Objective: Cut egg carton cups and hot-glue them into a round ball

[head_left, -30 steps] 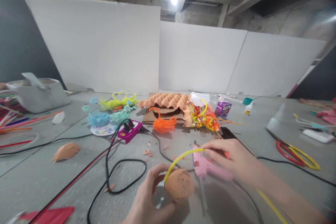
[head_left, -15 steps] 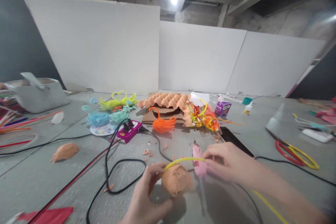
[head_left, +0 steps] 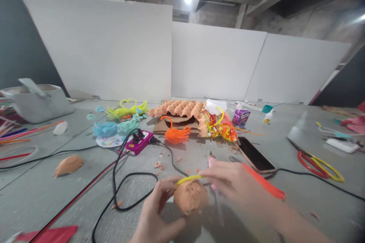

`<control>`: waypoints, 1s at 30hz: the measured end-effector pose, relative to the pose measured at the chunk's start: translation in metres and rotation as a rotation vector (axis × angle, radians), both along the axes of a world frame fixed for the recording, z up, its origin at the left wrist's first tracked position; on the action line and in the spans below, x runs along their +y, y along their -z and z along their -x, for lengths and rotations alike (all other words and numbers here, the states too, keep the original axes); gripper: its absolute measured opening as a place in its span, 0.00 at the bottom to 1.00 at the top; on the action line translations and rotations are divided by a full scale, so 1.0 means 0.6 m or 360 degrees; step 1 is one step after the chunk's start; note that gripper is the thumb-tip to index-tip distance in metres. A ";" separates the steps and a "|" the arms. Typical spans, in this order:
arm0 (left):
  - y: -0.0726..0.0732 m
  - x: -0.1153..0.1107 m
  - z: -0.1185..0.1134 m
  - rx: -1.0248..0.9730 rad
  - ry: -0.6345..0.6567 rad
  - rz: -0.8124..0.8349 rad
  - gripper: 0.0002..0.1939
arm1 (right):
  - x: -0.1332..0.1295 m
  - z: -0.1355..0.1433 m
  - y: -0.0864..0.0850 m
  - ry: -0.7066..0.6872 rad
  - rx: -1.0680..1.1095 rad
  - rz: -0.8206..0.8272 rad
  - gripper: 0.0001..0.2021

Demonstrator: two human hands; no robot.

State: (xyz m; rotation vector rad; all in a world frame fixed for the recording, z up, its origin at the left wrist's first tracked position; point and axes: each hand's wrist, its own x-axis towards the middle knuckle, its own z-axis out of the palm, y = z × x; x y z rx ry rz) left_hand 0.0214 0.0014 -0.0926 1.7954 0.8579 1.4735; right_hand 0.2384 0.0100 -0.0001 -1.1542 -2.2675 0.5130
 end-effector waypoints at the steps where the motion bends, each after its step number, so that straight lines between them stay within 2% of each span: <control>1: -0.001 0.000 0.000 -0.0015 -0.0013 0.0002 0.27 | 0.000 0.003 0.000 0.0013 0.0000 0.0017 0.14; 13: -0.003 0.004 -0.002 -0.0175 -0.0163 -0.0008 0.25 | -0.012 0.033 0.008 0.0068 -0.0148 0.0081 0.16; 18: -0.009 0.008 -0.003 -0.0211 -0.0258 0.0006 0.22 | -0.023 0.040 0.013 0.0094 -0.0238 0.0008 0.16; 20: -0.011 0.009 -0.003 -0.0205 -0.0288 0.0024 0.21 | -0.026 0.045 0.015 0.0133 -0.0239 -0.0012 0.19; 22: -0.011 0.008 -0.003 -0.0206 -0.0300 0.0014 0.21 | -0.030 0.050 0.017 0.0198 -0.0205 -0.0083 0.24; 27: 0.002 0.007 0.000 -0.0097 -0.0323 -0.0030 0.22 | -0.040 0.055 0.024 0.0381 -0.0079 -0.0418 0.17; 30: 0.009 0.007 0.005 0.0138 -0.0432 -0.0093 0.26 | -0.039 0.048 0.037 0.0326 -0.0139 -0.0599 0.15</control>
